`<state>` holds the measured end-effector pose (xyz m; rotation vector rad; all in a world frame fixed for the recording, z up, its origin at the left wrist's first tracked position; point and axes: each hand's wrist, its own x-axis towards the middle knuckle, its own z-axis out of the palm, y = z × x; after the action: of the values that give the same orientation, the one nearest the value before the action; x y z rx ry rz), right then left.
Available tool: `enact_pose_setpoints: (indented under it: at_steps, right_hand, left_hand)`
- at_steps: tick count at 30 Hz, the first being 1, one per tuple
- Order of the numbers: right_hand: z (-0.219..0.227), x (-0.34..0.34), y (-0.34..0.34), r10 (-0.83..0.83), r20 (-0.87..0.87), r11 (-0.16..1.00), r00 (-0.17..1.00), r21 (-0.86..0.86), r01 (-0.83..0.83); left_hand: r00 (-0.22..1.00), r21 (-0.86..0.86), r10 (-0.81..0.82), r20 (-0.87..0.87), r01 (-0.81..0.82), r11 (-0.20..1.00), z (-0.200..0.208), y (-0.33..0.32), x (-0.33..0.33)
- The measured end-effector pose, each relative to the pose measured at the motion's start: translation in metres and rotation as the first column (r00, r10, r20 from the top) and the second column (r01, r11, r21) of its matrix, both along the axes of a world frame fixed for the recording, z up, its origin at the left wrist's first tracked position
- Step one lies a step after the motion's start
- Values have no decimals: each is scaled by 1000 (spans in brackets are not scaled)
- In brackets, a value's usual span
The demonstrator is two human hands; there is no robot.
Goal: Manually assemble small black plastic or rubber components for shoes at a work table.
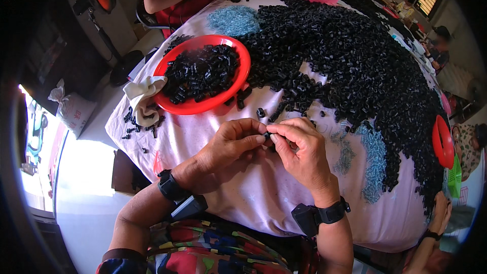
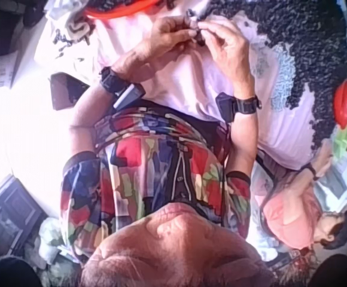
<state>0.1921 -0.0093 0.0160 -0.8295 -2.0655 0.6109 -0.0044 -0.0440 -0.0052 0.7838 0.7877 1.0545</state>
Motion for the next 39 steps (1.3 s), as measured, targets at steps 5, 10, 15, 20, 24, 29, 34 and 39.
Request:
enact_pose_setpoints:
  at_steps: [5, 10, 15, 20, 24, 29, 34, 39]
  right_hand:
    - [-1, 2, 0, -17, 13, 1000, 1000, -16, 17]
    - [0, 2, -1, -40, 2, 999, 999, -34, 40]
    - [0, 3, 2, -1, 39, 999, 999, 50, -1]
    - [-2, 2, 4, 27, 63, 988, 998, 148, -36]
    - [-3, 2, 3, 21, 56, 997, 998, 73, -25]
    - [-3, 4, 5, 32, 41, 999, 999, -24, -31]
    - [-4, 4, 6, 43, 86, 999, 995, 22, -45]
    - [-2, -1, 0, -42, 37, 986, 998, -157, 47]
  left_hand:
    - [999, -28, -19, -40, 18, 999, 4, 1, 0]
    - [997, -16, -27, -68, 26, 1000, 7, -1, -1]
    - [990, 30, -19, -143, 24, 999, 3, 0, 1]
    - [991, -10, 11, -132, -12, 1000, 0, -1, 3]
    - [992, 6, 51, -113, -51, 999, -6, -2, 6]
    - [986, 48, 42, -160, -35, 998, -6, -3, 8]
    - [953, 125, 40, -299, -2, 992, -9, -3, 6]
    - [942, 133, 56, -331, -12, 991, -8, -2, 7]
